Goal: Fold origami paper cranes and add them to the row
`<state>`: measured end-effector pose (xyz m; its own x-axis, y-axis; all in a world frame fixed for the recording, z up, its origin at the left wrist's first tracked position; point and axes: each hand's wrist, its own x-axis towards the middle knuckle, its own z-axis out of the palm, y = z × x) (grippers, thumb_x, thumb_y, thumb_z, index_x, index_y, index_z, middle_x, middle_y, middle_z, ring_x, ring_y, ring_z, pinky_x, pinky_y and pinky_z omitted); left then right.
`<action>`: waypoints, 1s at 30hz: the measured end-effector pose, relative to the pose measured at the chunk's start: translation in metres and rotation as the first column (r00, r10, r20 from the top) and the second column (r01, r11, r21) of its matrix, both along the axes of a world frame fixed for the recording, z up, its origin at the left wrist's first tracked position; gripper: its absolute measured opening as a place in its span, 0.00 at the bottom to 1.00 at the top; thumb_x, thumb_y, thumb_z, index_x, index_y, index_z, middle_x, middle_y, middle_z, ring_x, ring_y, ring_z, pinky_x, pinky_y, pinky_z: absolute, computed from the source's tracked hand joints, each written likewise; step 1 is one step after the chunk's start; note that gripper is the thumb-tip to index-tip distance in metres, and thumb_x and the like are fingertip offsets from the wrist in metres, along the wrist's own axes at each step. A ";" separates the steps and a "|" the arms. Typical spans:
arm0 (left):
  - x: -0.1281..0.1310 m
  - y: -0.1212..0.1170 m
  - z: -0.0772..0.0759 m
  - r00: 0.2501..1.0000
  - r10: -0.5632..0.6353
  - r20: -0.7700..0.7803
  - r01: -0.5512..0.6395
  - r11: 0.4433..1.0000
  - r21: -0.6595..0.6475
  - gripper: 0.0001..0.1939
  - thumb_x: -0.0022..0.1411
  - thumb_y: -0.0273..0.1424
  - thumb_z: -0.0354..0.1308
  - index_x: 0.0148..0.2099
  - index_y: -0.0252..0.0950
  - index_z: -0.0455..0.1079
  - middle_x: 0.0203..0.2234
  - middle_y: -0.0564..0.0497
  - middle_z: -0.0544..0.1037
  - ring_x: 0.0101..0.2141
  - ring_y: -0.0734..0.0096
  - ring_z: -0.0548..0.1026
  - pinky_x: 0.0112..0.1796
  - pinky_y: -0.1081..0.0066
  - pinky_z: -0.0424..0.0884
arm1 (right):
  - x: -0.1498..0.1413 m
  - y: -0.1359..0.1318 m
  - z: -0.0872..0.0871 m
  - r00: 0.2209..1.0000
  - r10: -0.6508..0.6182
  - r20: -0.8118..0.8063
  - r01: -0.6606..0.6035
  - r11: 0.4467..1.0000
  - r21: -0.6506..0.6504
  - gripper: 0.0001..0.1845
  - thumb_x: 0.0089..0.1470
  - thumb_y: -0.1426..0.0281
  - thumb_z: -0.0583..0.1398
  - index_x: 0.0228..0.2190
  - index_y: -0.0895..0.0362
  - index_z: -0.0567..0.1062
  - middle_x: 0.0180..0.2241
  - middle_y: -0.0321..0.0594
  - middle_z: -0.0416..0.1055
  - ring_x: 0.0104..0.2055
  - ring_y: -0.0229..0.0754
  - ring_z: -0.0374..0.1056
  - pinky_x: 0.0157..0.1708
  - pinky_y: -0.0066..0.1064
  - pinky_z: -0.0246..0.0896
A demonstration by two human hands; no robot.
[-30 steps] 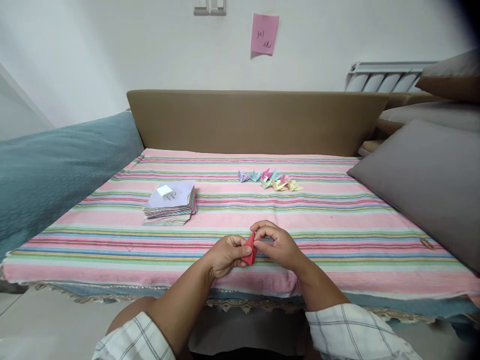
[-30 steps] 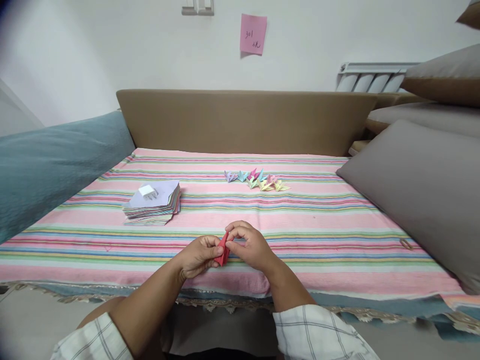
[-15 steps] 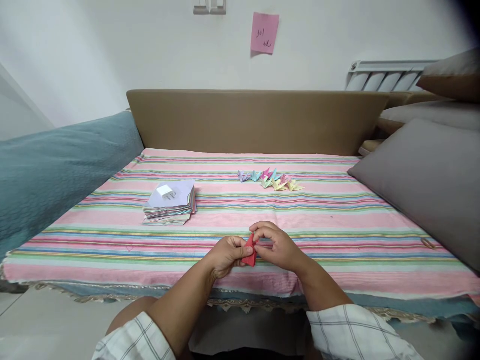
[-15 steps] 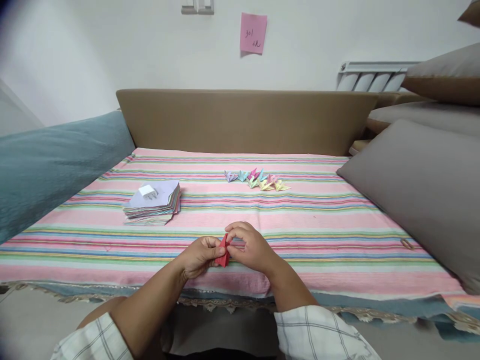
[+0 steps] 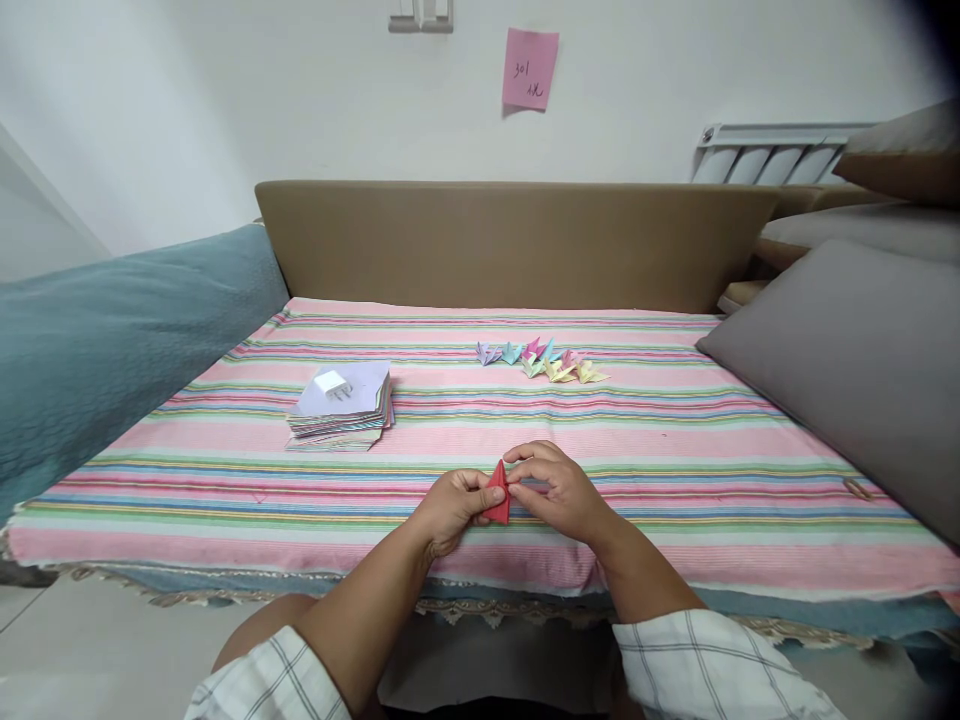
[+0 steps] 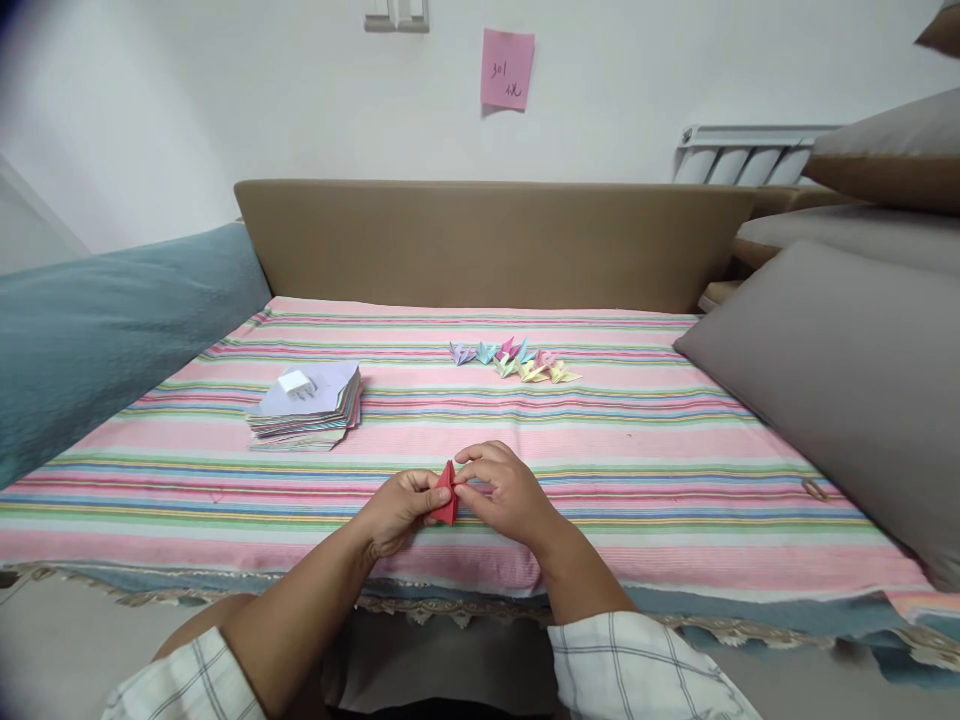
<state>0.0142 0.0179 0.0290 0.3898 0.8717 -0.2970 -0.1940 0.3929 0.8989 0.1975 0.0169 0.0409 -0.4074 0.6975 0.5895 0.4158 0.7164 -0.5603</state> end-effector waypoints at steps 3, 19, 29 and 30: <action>0.001 0.000 0.001 0.999 0.031 0.034 -0.031 0.999 0.006 0.20 0.34 0.39 0.73 0.23 0.30 0.71 0.15 0.54 0.70 0.18 0.81 0.65 0.22 0.78 0.58 | -0.002 -0.001 0.000 0.999 -0.048 -0.020 0.048 0.999 0.020 0.05 0.51 0.71 0.59 0.32 0.51 0.75 0.40 0.42 0.71 0.44 0.45 0.65 0.43 0.40 0.63; 0.007 -0.003 0.002 0.970 0.179 0.167 -0.174 0.984 -0.043 0.19 0.31 0.35 0.74 0.25 0.30 0.73 0.19 0.53 0.75 0.22 0.78 0.71 0.29 0.75 0.66 | -0.006 -0.004 -0.001 0.992 -0.125 0.027 0.118 0.977 0.175 0.08 0.51 0.73 0.58 0.33 0.51 0.76 0.40 0.42 0.70 0.43 0.45 0.63 0.41 0.40 0.63; 0.009 -0.003 0.005 0.945 0.240 0.222 -0.231 0.971 -0.063 0.17 0.32 0.33 0.74 0.22 0.30 0.72 0.18 0.53 0.75 0.22 0.78 0.71 0.30 0.75 0.67 | -0.009 -0.004 -0.001 0.989 -0.144 -0.016 0.144 0.972 0.183 0.06 0.52 0.73 0.59 0.30 0.51 0.76 0.39 0.42 0.70 0.42 0.45 0.64 0.41 0.40 0.63; 0.009 -0.003 0.006 0.943 0.241 0.229 -0.232 0.970 -0.066 0.17 0.32 0.33 0.74 0.22 0.30 0.72 0.18 0.53 0.75 0.22 0.78 0.71 0.29 0.75 0.67 | -0.009 -0.004 -0.001 0.989 -0.146 -0.015 0.146 0.971 0.187 0.06 0.52 0.73 0.59 0.30 0.51 0.75 0.38 0.42 0.70 0.42 0.45 0.64 0.40 0.40 0.63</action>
<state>0.0233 0.0145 0.0346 0.2360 0.9373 -0.2565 -0.4881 0.3426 0.8027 0.1881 0.0129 0.0395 -0.3086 0.6263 0.7159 0.5228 0.7404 -0.4224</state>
